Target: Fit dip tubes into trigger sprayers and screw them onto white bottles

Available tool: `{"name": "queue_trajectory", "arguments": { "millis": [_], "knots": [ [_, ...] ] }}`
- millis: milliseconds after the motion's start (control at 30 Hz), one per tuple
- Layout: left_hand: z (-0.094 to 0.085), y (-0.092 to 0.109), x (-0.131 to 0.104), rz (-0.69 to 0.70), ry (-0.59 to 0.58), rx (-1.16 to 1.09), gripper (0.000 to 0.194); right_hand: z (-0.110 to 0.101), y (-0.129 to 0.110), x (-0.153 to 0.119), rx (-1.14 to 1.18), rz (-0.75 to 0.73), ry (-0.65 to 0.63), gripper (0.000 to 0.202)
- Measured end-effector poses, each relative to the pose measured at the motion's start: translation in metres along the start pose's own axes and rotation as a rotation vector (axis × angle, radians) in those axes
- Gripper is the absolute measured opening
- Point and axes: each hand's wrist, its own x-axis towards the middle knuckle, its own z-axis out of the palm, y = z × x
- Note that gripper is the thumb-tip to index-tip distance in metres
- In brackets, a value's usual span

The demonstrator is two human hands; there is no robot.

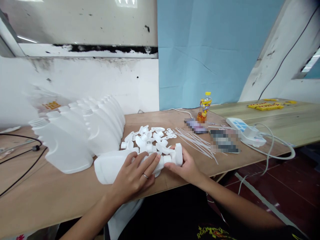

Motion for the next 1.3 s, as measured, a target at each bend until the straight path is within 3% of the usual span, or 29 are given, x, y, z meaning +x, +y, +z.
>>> {"name": "queue_trajectory", "arguments": {
  "millis": [133,367,600,800,1000,1300],
  "knots": [
    [0.001,0.001,0.0,-0.003,0.015,0.006,0.051,0.0,-0.005,0.001,0.085,-0.005,-0.034,0.075],
    [0.002,0.001,-0.003,-0.026,-0.001,-0.052,0.052,-0.002,-0.008,0.004,0.049,0.114,-0.001,0.047],
    [-0.001,0.0,-0.002,-0.041,-0.006,-0.042,0.052,0.003,-0.006,0.004,0.005,0.1,-0.003,0.053],
    [0.001,0.003,-0.002,-0.052,-0.002,0.012,0.065,0.0,0.005,-0.003,-0.091,0.005,-0.035,0.059],
    [0.002,0.002,0.001,-0.08,-0.096,0.005,0.071,0.002,0.01,-0.004,-0.14,-0.039,-0.117,0.053],
    [0.0,0.002,0.001,-0.042,0.011,0.004,0.047,0.004,0.003,-0.003,-0.07,0.048,-0.172,0.054]
  ]
}}
